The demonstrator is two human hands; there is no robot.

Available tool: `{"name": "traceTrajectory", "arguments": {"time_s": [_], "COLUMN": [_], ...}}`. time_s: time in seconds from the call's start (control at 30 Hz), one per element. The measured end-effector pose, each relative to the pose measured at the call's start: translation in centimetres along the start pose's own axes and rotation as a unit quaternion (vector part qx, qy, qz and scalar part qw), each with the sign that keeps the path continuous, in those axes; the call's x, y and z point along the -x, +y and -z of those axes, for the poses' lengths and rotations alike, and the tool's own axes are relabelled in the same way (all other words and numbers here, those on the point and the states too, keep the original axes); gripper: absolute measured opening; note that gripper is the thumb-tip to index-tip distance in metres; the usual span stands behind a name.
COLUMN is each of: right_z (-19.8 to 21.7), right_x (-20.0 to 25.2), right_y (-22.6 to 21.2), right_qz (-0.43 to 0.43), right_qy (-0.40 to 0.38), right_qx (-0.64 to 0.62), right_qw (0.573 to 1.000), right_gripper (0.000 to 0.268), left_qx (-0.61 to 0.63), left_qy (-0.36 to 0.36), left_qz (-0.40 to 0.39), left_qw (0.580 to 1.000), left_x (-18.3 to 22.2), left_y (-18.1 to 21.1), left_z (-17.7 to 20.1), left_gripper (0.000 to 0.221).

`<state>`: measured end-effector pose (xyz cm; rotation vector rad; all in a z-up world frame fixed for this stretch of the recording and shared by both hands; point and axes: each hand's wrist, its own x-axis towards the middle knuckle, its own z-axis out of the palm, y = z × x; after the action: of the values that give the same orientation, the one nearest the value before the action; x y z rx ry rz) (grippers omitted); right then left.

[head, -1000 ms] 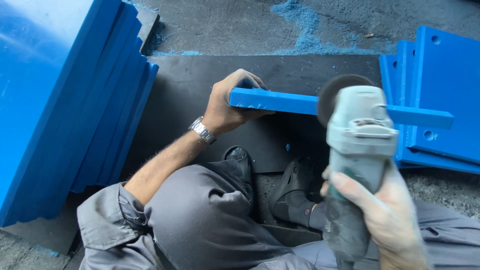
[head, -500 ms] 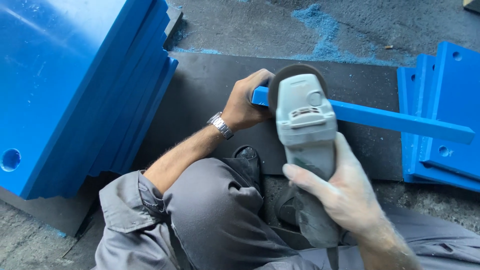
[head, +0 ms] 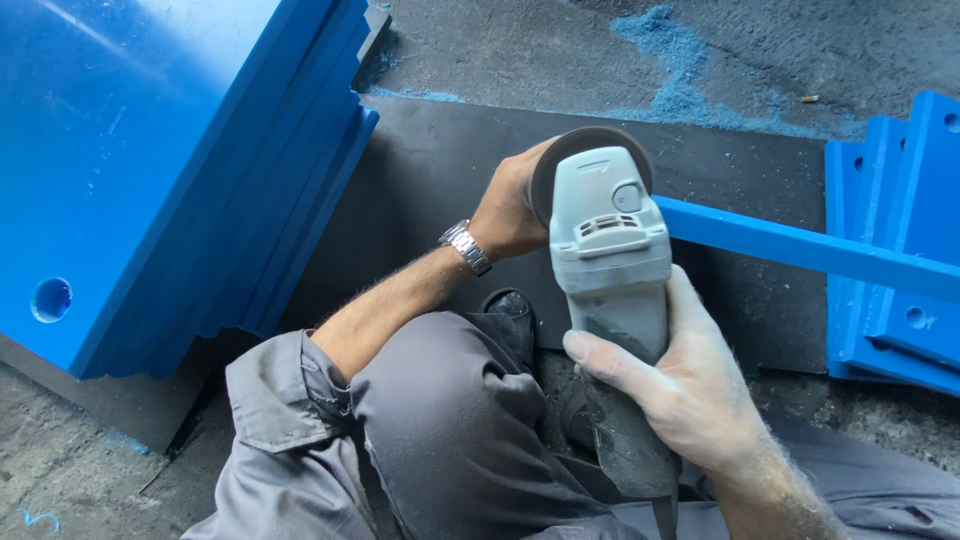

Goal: Grinding the edges of blue plastic square plates using a hand-held angle grinder in a manufacturing environment.

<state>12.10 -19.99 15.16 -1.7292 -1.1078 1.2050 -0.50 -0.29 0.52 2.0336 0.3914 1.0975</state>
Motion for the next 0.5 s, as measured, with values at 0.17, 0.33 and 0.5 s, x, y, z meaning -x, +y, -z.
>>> {"name": "traceTrajectory", "arguments": {"time_s": [0.17,0.33,0.5], "right_z": [2.8,4.1,1.6], "right_x": [2.6,5.9,5.2], "right_y": [3.9,4.1,1.6], "right_qz": [-0.041,0.004,0.045], "right_qy": [0.044,0.080,-0.019], "right_qx": [-0.057,-0.226,-0.295], "right_qw": [0.997,0.971,0.954], "right_gripper": [0.068,0.073,0.067], "left_qx": [-0.015,-0.024,-0.005], "left_qy": [-0.011,-0.014,-0.016], "left_qz": [0.011,0.015,0.012], "left_qw": [1.000,1.000,1.000], "left_x": [-0.2,-0.5,-0.2], "left_y": [-0.2,0.3,0.6], "left_z": [-0.2,-0.2,0.1], "left_gripper": [0.053,0.051,0.049]}}
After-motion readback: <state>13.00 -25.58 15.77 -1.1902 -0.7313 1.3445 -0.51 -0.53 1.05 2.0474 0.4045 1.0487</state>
